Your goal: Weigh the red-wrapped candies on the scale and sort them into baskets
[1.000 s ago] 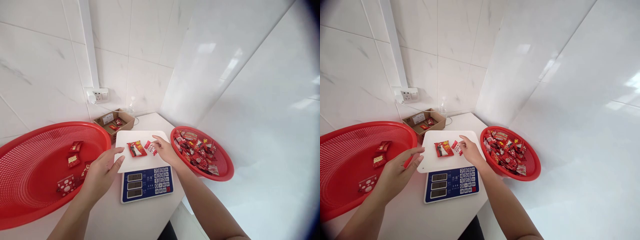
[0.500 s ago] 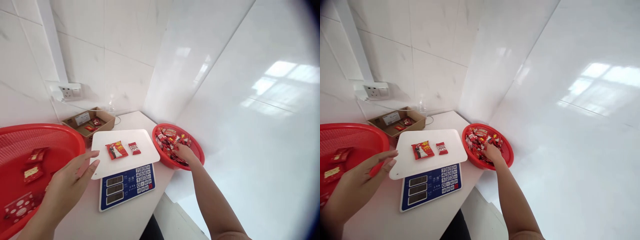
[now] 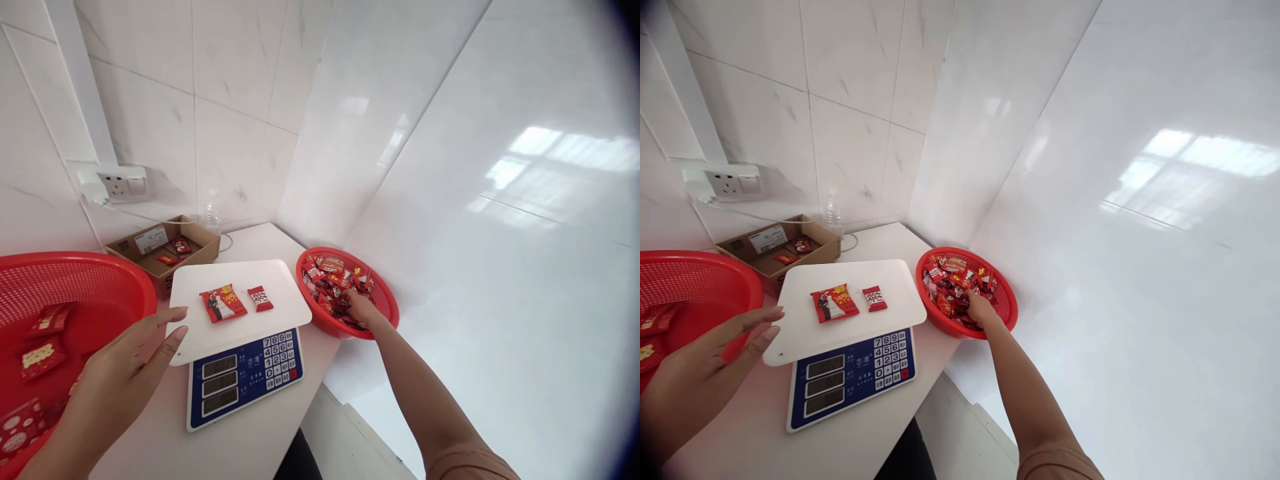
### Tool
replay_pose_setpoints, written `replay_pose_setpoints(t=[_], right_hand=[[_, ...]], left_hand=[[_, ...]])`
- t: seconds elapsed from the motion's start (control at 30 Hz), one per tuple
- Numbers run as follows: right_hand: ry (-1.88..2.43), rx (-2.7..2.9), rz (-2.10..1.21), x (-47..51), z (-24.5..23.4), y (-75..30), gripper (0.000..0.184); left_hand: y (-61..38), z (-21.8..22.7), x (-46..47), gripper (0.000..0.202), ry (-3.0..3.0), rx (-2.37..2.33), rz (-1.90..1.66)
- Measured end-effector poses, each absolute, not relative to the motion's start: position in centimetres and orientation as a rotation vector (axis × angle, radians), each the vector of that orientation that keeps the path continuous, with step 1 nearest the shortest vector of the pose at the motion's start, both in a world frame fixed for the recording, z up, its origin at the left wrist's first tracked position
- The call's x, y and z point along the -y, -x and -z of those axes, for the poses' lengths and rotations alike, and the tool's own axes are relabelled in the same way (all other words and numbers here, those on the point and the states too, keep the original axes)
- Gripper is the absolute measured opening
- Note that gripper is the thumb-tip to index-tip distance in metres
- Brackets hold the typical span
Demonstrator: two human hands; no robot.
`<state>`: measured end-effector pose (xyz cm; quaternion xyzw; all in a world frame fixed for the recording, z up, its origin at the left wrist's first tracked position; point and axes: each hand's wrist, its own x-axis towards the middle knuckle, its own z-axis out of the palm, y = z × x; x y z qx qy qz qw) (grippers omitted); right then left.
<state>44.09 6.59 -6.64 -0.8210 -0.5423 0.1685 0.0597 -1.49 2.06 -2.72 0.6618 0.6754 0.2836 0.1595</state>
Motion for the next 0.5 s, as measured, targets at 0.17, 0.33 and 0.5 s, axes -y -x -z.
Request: replay_pose_setpoints(t=[0.17, 0.33, 0.5], right_hand=[[2.371, 1.543, -0.451, -6.4, 6.0, -45.5, 0.040], [2.366, 1.529, -0.468, -6.3, 5.6, -46.2, 0.037], [2.417, 1.602, -0.540, -6.4, 6.5, -44.6, 0.037]], left_hand=[[1.4, 2.5, -2.0, 0.048, -1.868, -1.912, -0.824], [1.3, 2.2, -1.7, 0.050, -1.783, -1.930, -0.731], [1.3, 2.4, -1.8, 0.051, -1.802, -1.911, -0.749]])
